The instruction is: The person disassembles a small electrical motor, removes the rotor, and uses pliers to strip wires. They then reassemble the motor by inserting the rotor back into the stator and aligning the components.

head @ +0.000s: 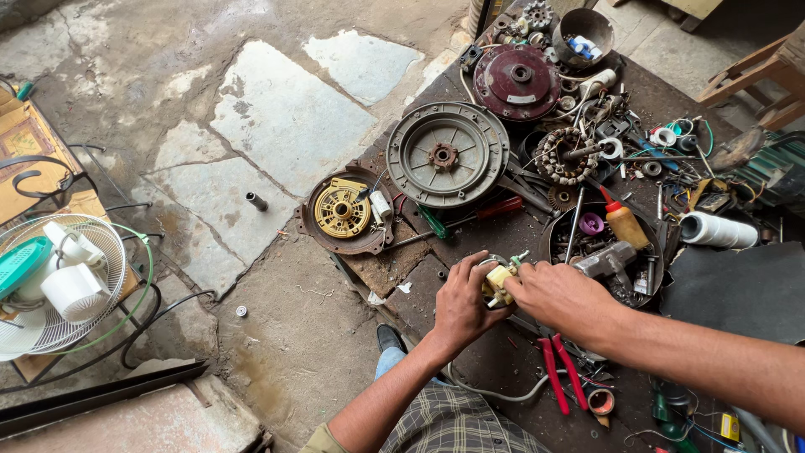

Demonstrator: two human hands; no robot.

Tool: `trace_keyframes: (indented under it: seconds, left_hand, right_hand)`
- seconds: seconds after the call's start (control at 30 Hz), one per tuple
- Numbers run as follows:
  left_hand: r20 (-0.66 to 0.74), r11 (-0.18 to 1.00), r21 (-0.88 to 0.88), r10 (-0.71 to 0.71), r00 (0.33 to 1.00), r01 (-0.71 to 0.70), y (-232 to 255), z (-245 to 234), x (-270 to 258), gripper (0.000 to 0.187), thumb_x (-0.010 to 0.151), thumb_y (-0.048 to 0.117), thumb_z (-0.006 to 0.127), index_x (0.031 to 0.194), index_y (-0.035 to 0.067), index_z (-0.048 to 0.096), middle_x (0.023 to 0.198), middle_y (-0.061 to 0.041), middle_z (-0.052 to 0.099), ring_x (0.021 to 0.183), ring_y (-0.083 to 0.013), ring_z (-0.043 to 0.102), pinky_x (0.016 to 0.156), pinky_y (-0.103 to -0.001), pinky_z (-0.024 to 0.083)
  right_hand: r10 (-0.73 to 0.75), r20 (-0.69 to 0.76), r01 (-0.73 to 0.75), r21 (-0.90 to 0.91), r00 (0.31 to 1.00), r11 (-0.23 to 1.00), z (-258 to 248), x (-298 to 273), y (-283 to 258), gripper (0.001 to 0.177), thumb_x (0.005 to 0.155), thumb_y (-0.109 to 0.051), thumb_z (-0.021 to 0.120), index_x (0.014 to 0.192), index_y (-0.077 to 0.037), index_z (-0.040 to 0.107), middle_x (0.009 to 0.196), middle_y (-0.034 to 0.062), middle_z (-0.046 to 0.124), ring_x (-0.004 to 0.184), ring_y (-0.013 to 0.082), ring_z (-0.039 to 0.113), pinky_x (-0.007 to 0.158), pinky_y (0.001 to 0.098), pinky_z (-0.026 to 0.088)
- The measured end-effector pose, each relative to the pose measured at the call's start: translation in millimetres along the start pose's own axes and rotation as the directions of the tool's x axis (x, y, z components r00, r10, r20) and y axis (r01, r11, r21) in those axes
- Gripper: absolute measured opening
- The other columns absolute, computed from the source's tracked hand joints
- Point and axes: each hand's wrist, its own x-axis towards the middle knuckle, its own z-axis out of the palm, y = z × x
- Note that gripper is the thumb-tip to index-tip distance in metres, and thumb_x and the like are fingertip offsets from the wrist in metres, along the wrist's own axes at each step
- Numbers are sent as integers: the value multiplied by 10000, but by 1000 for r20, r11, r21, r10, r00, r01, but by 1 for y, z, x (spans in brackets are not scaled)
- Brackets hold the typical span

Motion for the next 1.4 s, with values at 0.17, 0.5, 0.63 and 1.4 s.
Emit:
trace_keyframes:
  seconds: [0.17,0.5,0.63,1.4]
  left_hand:
    - [8,1000,24,-3,1000,3,-9,3,-4,832,604,314,939,1318,115,561,1392,-110,587,1172,-323,628,891,-418,586]
    - [-64,1000,3,-4,998,4,-5,4,-2,740,676,390,942,1261,120,578,1366,-89,628,1166,-317,668,852,-404,601]
    - [-55,1000,19,0,998,1,-4,1,-1,770,664,407,935,1292,117,597,1367,-98,627,1156,-316,665,860,-405,597]
    - [-18,999,36,22,1000,-21,-16,3,-1,848,620,395,940,1354,123,614,1350,-76,625,1123,-297,648,853,-407,600]
  right_hand:
    - [-332,-84,302,-252,939,919,2,-3,8,192,827,-195,667,853,-6,687,775,67,656,788,209,671,588,328,565]
    - [-69,89,52,183,994,982,9,-1,17,109,807,-98,660,750,-14,702,742,164,714,715,319,733,620,435,591]
    - [122,63,-136,303,990,943,8,2,4,81,774,-98,685,745,-27,715,765,183,719,736,360,734,641,463,596]
    - [-31,135,0,223,990,975,-6,5,7,100,739,-131,717,734,-35,745,743,140,722,700,305,737,589,429,587]
